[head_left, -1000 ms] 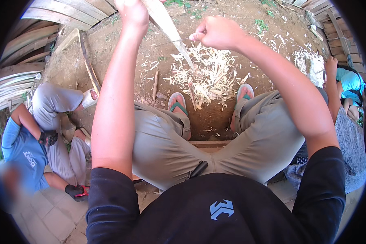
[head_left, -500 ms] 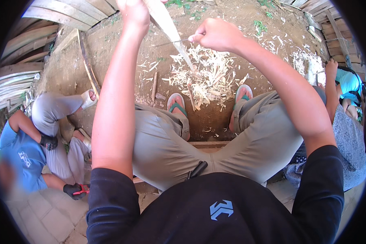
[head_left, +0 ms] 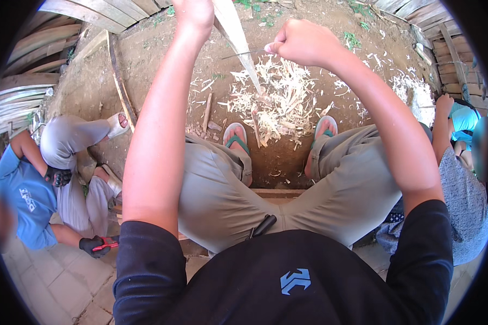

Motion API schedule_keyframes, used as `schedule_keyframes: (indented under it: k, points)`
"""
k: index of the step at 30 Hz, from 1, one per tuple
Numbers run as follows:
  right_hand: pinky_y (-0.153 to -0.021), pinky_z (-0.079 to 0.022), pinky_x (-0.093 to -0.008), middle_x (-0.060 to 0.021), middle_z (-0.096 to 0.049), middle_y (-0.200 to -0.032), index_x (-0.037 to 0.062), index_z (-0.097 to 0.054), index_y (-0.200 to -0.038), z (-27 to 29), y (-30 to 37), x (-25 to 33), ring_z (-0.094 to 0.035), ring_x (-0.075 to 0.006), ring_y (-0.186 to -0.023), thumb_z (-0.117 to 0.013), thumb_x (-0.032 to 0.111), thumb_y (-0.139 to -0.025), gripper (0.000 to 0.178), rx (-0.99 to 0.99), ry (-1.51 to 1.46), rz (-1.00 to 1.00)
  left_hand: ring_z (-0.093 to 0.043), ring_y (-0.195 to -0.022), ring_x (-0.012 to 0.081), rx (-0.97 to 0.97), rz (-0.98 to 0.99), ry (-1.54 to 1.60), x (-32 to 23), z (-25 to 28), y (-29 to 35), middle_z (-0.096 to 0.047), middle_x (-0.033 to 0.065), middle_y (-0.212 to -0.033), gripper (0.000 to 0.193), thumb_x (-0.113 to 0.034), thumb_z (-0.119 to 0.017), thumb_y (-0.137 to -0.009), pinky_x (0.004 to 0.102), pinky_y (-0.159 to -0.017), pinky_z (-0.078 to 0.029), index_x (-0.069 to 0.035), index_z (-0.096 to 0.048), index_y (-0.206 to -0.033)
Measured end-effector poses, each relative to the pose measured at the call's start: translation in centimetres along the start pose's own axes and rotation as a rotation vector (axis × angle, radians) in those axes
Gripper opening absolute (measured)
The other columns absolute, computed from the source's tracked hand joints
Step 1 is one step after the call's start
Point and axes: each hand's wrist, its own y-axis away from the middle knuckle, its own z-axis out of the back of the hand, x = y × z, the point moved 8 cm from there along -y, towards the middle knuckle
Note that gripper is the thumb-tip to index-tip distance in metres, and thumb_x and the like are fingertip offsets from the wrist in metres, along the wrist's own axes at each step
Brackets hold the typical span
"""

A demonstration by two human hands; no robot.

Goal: The person sits on the ground and uses a knife to shave and shape a long piece of wood held between their legs. They repeatedly scrape the tool along the wood's surface to remove shavings and refine the shape.

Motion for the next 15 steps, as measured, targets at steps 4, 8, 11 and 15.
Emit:
schedule_keyframes:
  k: [4, 8, 11, 15]
  points:
    - [-0.078, -0.055, -0.0422, -0.0133, -0.073, -0.077, 0.0101, -0.081, -0.084, 0.9, 0.2, -0.4, -0.072, -0.0287, -0.078, -0.068, 0.048, -0.09, 0.04, -0.051, 0.013, -0.029, -0.065, -0.06, 0.0201, 0.012, -0.032, 0.008, -0.1, -0.4, 0.8, -0.063, 0.0096, -0.074, 0.037, -0.036, -0.067, -0.095, 0.0333, -0.057, -0.058, -0.002, -0.063, -0.107]
    - [-0.075, -0.054, -0.0411, -0.0143, -0.071, -0.072, 0.0087, -0.08, -0.08, 0.9, 0.3, -0.7, -0.071, -0.0286, -0.074, -0.071, 0.048, -0.089, 0.041, -0.039, 0.045, -0.046, -0.065, -0.06, 0.0188, 0.04, -0.056, 0.035, 0.1, -1.2, 0.9, -0.063, 0.0089, -0.073, 0.035, -0.035, -0.067, -0.095, 0.0326, -0.057, -0.057, -0.002, -0.064, -0.107]
    - [-0.077, -0.055, -0.0432, -0.0151, -0.071, -0.072, 0.0085, -0.079, -0.079, 0.3, -0.1, -1.0, -0.071, -0.0293, -0.074, -0.07, 0.048, -0.09, 0.042, -0.054, 0.011, -0.03, -0.065, -0.059, 0.0192, 0.038, -0.065, 0.047, 0.4, -1.0, 0.6, -0.062, 0.0086, -0.073, 0.036, -0.036, -0.067, -0.095, 0.0327, -0.056, -0.057, -0.003, -0.064, -0.107]
    - [-0.079, -0.055, -0.0451, -0.0158, -0.071, -0.072, 0.0096, -0.08, -0.085, -1.3, -0.4, 0.3, -0.072, -0.0296, -0.075, -0.067, 0.048, -0.093, 0.041, -0.088, -0.024, -0.054, -0.065, -0.058, 0.0209, -0.03, -0.014, 0.059, 0.4, -0.2, 0.2, -0.062, 0.0086, -0.072, 0.038, -0.039, -0.066, -0.095, 0.0337, -0.055, -0.057, -0.003, -0.063, -0.107]
